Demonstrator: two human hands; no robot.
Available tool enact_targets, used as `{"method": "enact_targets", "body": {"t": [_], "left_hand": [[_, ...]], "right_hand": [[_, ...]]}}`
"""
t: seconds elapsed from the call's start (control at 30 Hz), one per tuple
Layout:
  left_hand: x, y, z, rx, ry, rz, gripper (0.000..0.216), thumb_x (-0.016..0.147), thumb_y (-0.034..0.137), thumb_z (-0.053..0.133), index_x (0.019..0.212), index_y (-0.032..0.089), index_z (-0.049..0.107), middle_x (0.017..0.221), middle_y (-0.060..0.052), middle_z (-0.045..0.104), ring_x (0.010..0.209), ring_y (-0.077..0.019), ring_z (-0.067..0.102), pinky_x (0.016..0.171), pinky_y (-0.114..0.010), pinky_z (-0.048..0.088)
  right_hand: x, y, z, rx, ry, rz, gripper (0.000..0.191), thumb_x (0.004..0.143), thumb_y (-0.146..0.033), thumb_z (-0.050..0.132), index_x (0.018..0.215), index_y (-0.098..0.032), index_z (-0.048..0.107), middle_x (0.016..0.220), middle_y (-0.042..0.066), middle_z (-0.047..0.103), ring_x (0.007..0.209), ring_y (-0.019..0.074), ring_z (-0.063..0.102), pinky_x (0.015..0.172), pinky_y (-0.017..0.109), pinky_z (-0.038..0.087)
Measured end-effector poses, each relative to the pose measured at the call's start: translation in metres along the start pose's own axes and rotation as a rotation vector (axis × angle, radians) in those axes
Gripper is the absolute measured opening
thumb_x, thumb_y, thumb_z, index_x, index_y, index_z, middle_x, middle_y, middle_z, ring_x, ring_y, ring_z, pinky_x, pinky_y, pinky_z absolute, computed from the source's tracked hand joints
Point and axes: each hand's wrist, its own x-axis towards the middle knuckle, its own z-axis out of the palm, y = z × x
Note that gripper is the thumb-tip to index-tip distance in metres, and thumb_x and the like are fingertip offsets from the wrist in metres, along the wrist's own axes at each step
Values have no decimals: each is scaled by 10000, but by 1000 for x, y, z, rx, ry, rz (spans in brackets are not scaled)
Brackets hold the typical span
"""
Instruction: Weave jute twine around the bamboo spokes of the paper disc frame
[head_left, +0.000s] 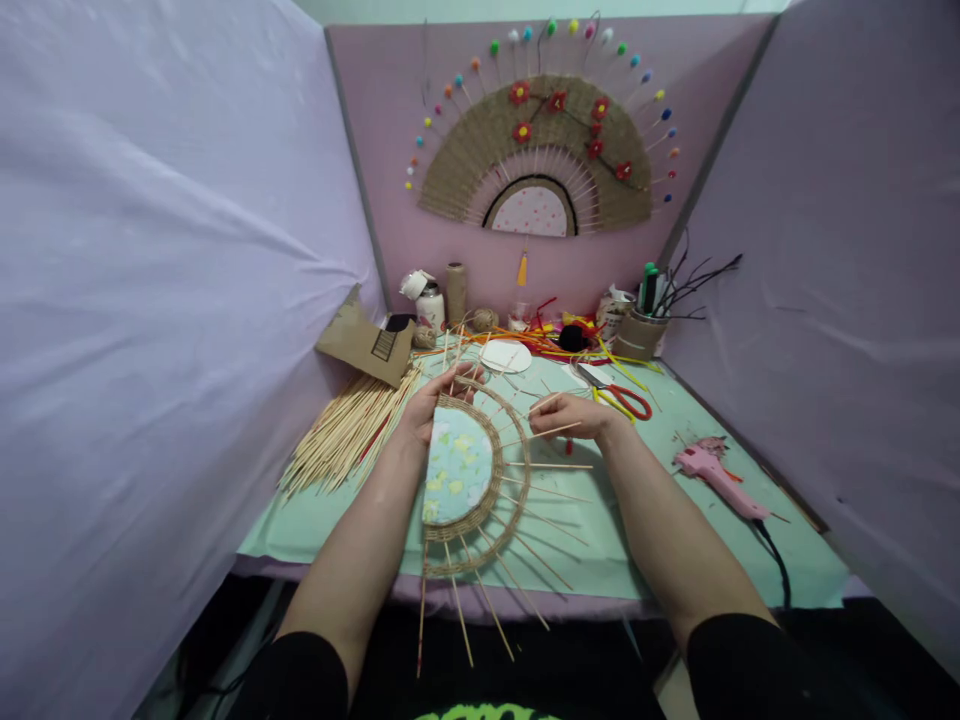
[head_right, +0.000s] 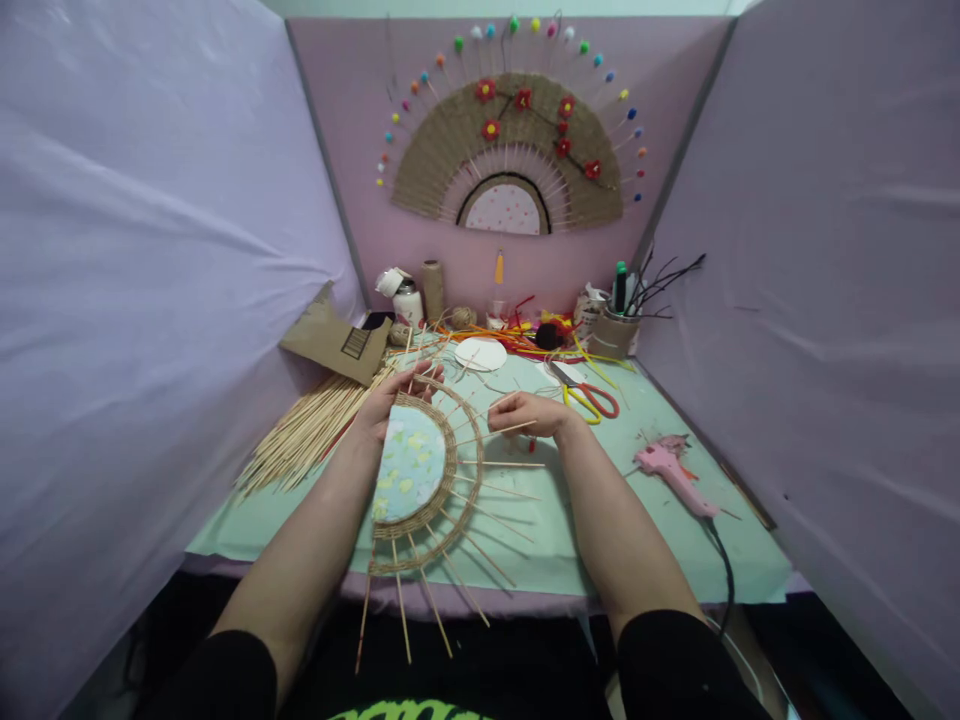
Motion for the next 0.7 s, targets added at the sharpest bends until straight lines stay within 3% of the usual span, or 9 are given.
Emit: {"method": "enact_targets", "body": {"t": [0.13, 0.27, 0.43, 0.53, 0.7], "left_hand": [[-2, -1, -4, -73, -60, -53, 120, 842, 227, 592, 931, 177, 655, 994, -73, 733, 953, -204, 689, 832, -368, 558], [-10, 0, -6, -80, -237, -118, 88, 804, 244, 644, 845, 187, 592, 1103, -98, 706, 1040, -270, 665, 905, -483, 513], [-19, 0, -5, 19, -321, -48, 378, 708, 133, 664, 1063, 205, 555, 1188, -128, 666, 1088, -281, 649, 957, -458, 480], [-18, -1, -7, 15, -310, -88, 410, 696, 176, 638, 1099, 170, 562, 1179, -157, 665, 1097, -279, 646, 950, -396, 487], [-16, -1, -8, 6, -409, -105, 542, 692, 248, 553, 1205, 73, 565, 1234, -193, 634, 1178, -288, 591, 915, -348, 495]], "right_hand": [[-2, 0, 4, -53, -60, 26, 384, 666, -464, 779, 664, -138, 577, 552, -51, 460, 498, 54, 350, 482, 219, 252], [-2, 1, 2, -28, -60, 19, 372, 679, -454, 776, 683, -132, 589, 570, -45, 482, 507, 56, 363, 493, 217, 268], [-4, 2, -3, -17, -61, 8, 343, 665, -410, 798, 712, -121, 620, 612, -32, 528, 537, 60, 410, 509, 211, 298], [-5, 2, -5, 5, -65, 18, 331, 662, -392, 806, 728, -118, 632, 609, -35, 529, 517, 54, 409, 500, 208, 303], [-5, 0, -6, 41, -63, 2, 315, 655, -364, 816, 736, -116, 639, 621, -29, 548, 512, 48, 418, 498, 205, 322]]}}
